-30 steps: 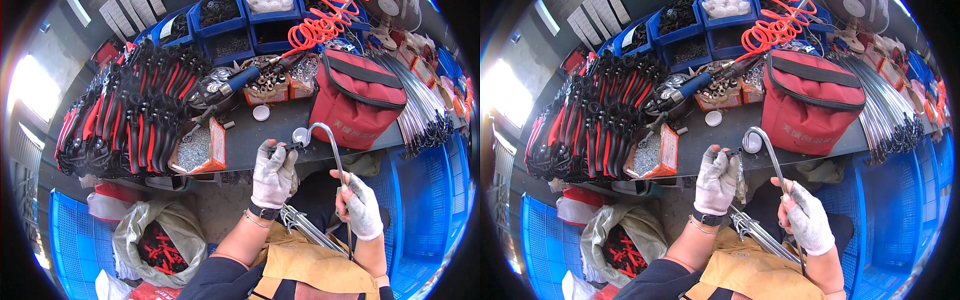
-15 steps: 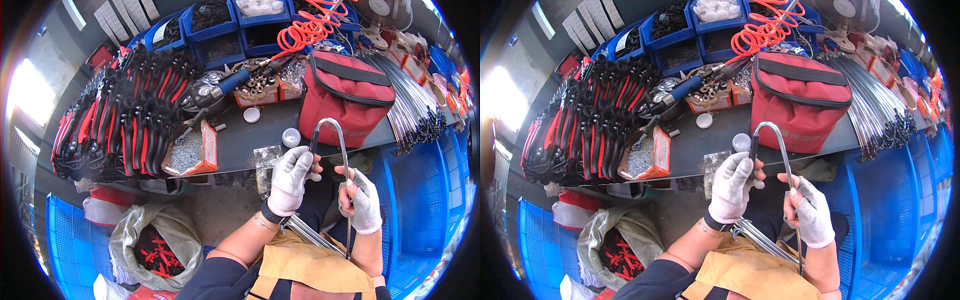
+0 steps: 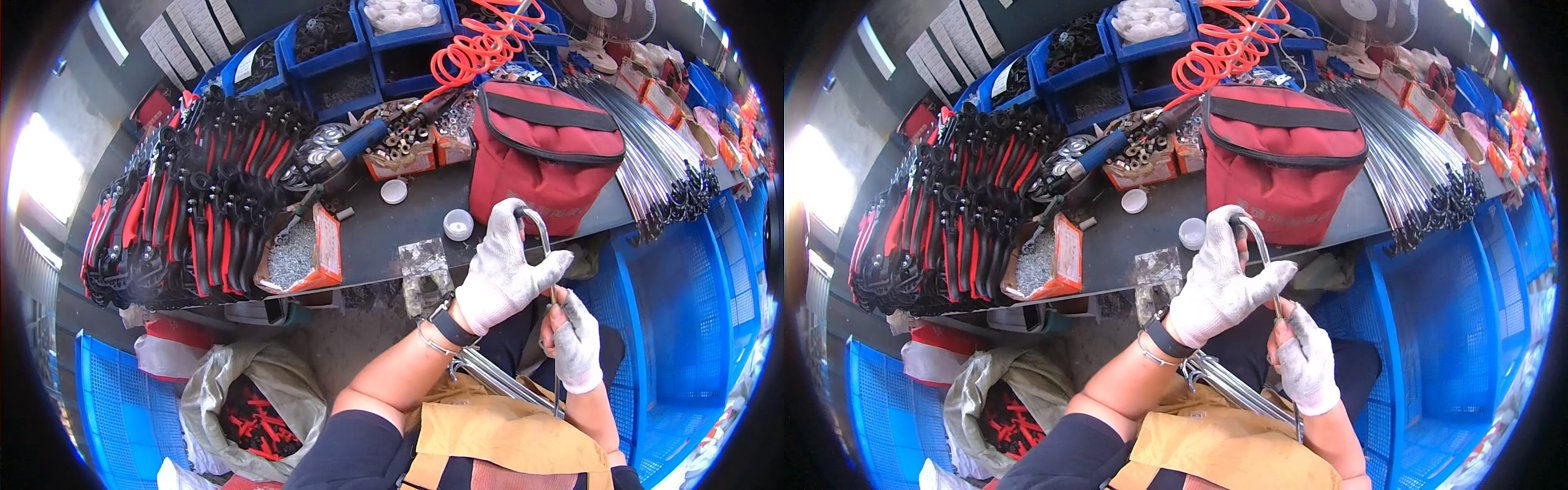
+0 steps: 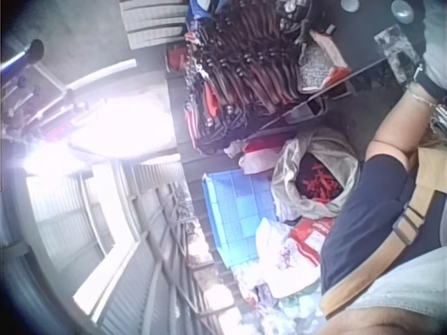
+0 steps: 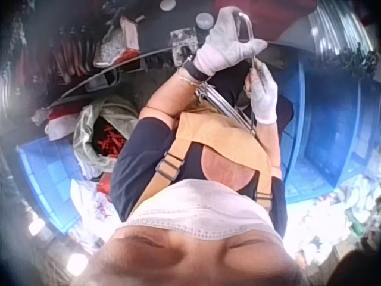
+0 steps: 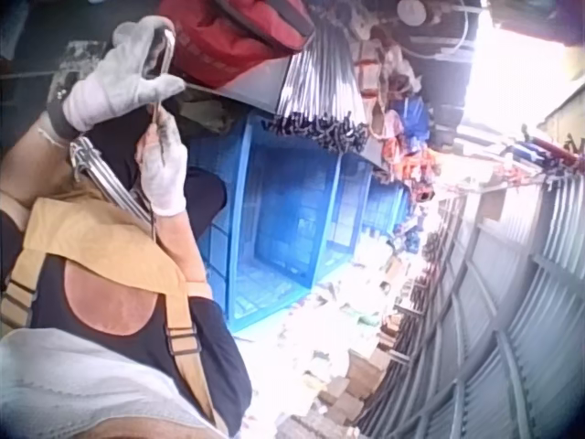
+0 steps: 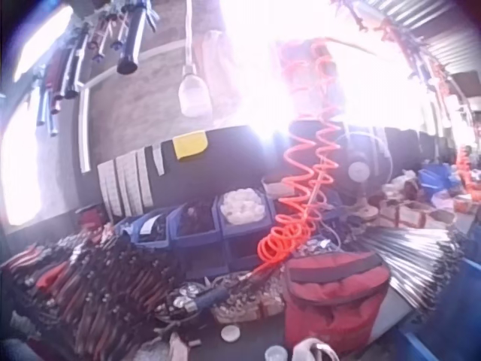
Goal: The person attaches plastic end caps to curved metal rods by hand, working on an assembly bench.
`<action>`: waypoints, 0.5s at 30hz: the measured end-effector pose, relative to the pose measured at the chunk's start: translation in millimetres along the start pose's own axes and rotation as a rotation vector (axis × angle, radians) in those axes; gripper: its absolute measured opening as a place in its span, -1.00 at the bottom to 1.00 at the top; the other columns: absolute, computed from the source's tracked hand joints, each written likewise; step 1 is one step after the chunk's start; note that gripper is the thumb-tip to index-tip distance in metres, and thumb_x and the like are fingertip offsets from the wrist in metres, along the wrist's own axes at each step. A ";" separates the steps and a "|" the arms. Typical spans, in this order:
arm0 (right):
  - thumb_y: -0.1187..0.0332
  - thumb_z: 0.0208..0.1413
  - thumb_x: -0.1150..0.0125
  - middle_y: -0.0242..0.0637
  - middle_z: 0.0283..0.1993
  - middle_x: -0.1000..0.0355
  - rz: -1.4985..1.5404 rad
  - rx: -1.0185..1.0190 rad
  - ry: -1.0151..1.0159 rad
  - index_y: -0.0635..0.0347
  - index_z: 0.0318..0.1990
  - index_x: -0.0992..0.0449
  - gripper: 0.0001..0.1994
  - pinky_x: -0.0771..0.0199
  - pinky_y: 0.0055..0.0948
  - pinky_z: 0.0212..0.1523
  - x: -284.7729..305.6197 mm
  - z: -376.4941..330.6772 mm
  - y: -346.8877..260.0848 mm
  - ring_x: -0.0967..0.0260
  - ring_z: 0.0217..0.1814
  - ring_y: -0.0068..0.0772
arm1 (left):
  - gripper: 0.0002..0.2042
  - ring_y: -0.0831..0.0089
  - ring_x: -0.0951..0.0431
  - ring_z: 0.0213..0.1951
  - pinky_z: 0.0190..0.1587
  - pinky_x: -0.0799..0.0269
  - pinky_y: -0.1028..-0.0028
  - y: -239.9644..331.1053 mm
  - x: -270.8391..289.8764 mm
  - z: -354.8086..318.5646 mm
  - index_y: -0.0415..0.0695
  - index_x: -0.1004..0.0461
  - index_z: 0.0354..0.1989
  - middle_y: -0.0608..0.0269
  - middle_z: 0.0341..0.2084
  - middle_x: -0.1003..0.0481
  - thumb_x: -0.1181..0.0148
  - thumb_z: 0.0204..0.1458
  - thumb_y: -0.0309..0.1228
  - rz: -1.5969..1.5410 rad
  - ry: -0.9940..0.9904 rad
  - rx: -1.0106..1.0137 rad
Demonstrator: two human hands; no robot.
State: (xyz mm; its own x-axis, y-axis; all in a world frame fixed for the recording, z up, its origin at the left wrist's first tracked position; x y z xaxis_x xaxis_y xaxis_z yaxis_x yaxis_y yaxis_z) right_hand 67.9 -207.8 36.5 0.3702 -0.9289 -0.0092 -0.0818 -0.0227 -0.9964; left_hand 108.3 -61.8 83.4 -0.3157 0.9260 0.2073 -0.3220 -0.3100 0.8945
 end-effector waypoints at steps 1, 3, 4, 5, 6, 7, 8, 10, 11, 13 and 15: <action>0.28 0.23 0.09 -0.47 -0.68 -0.22 -0.011 0.001 0.023 0.33 0.05 -0.36 -0.65 -0.08 -0.65 -0.62 2.4 -1.3 1.4 -0.09 -0.67 -0.71 | -0.40 0.52 -0.25 -0.49 -0.42 -0.30 0.51 9.5 1.3 0.5 -0.15 -0.16 -0.03 0.33 -0.46 -0.22 -0.37 -0.22 -0.30 0.055 -0.002 -0.103; 0.28 0.23 0.09 -0.46 -0.68 -0.23 -0.014 0.001 0.002 0.34 0.05 -0.36 -0.65 -0.09 -0.64 -0.62 0.8 -3.2 3.8 -0.10 -0.67 -0.70 | -0.45 0.49 -0.27 -0.47 -0.38 -0.30 0.46 19.0 12.6 2.0 -0.12 -0.21 -0.06 0.33 -0.46 -0.23 -0.35 -0.23 -0.34 0.060 -0.008 -0.131; 0.28 0.23 0.09 -0.45 -0.68 -0.24 -0.026 0.007 -0.019 0.34 0.06 -0.36 -0.65 -0.10 -0.64 -0.62 -0.8 -3.2 4.4 -0.11 -0.67 -0.69 | -0.47 0.47 -0.28 -0.45 -0.35 -0.29 0.45 38.3 10.1 3.6 -0.12 -0.24 -0.08 0.32 -0.45 -0.24 -0.36 -0.24 -0.34 0.316 -0.069 -0.398; 0.28 0.23 0.09 -0.44 -0.68 -0.24 -0.037 0.012 -0.039 0.34 0.06 -0.36 -0.64 -0.11 -0.63 -0.62 -2.5 -3.7 5.3 -0.12 -0.67 -0.69 | -0.49 0.46 -0.29 -0.44 -0.32 -0.28 0.43 52.3 0.6 -1.6 -0.11 -0.28 -0.09 0.32 -0.44 -0.25 -0.36 -0.25 -0.34 0.570 -0.131 -0.667; 0.29 0.23 0.08 -0.43 -0.68 -0.25 -0.032 0.017 -0.039 0.32 0.06 -0.36 -0.65 -0.12 -0.63 -0.62 -1.2 -4.4 7.7 -0.12 -0.68 -0.68 | -0.56 0.38 -0.30 -0.43 -0.31 -0.26 0.40 51.8 -1.0 -1.6 -0.10 -0.32 -0.18 0.27 -0.43 -0.26 -0.35 -0.27 -0.36 0.521 -0.168 -0.707; 0.29 0.23 0.08 -0.43 -0.68 -0.25 -0.024 0.021 -0.043 0.32 0.06 -0.36 -0.65 -0.12 -0.63 -0.62 -1.8 -4.5 6.3 -0.12 -0.68 -0.68 | -0.56 0.38 -0.30 -0.43 -0.31 -0.26 0.40 57.3 -1.0 -2.5 -0.10 -0.32 -0.18 0.27 -0.43 -0.26 -0.35 -0.27 -0.36 0.530 -0.171 -0.709; 0.30 0.22 0.08 -0.44 -0.68 -0.25 -0.017 0.005 -0.041 0.31 0.07 -0.36 -0.65 -0.12 -0.63 -0.62 -1.6 -4.8 5.1 -0.12 -0.68 -0.69 | -0.58 0.35 -0.30 -0.41 -0.32 -0.26 0.38 54.7 7.2 5.1 -0.10 -0.31 -0.21 0.24 -0.43 -0.26 -0.33 -0.28 -0.37 0.246 -0.170 -0.469; 0.30 0.22 0.08 -0.44 -0.68 -0.25 -0.006 -0.005 -0.035 0.30 0.07 -0.37 -0.66 -0.13 -0.63 -0.62 -0.5 -2.6 4.5 -0.11 -0.68 -0.69 | -0.59 0.23 -0.30 -0.34 -0.28 -0.24 0.33 12.7 2.7 4.6 -0.11 -0.29 -0.23 0.17 -0.40 -0.25 -0.30 -0.30 -0.41 -0.202 -0.163 0.137; 0.30 0.23 0.09 -0.45 -0.68 -0.25 -0.016 -0.007 -0.039 0.30 0.07 -0.36 -0.66 -0.12 -0.64 -0.61 0.4 0.7 5.9 -0.11 -0.68 -0.70 | -0.59 0.23 -0.30 -0.34 -0.28 -0.24 0.33 9.6 1.2 3.2 -0.11 -0.29 -0.23 0.17 -0.40 -0.25 -0.30 -0.30 -0.41 -0.200 -0.167 0.132; 0.29 0.23 0.11 -0.47 -0.65 -0.27 -0.005 -0.013 -0.052 0.29 0.08 -0.36 -0.65 -0.13 -0.65 -0.61 -1.1 -0.3 6.2 -0.12 -0.66 -0.71 | -0.56 0.22 -0.30 -0.29 -0.22 -0.24 0.35 31.3 3.8 3.2 -0.09 -0.32 -0.18 0.17 -0.37 -0.27 -0.30 -0.32 -0.40 0.329 -0.052 -0.200; 0.29 0.21 0.08 -0.47 -0.63 -0.27 0.060 -0.054 -0.032 0.27 0.02 -0.39 -0.68 -0.13 -0.66 -0.60 5.6 -2.2 8.8 -0.13 -0.65 -0.70 | -0.63 0.22 -0.30 -0.25 -0.17 -0.22 0.30 32.9 -4.5 9.3 -0.03 -0.40 -0.25 0.20 -0.34 -0.29 -0.31 -0.33 -0.40 0.378 -0.150 -0.203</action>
State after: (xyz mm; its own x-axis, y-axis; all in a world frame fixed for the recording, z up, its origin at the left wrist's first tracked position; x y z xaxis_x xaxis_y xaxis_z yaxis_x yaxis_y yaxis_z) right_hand 67.2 -214.0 27.9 0.3923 -0.9170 -0.0721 -0.1543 0.0117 -0.9880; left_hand 107.4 -74.1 115.6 -0.3166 0.7561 0.5728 -0.3822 -0.6544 0.6524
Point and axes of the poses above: each hand's wrist, its own z-axis towards the middle knuckle, its own x-axis out of the back of the hand, y = z × x, the point moved 8 cm from there along z, towards the middle knuckle
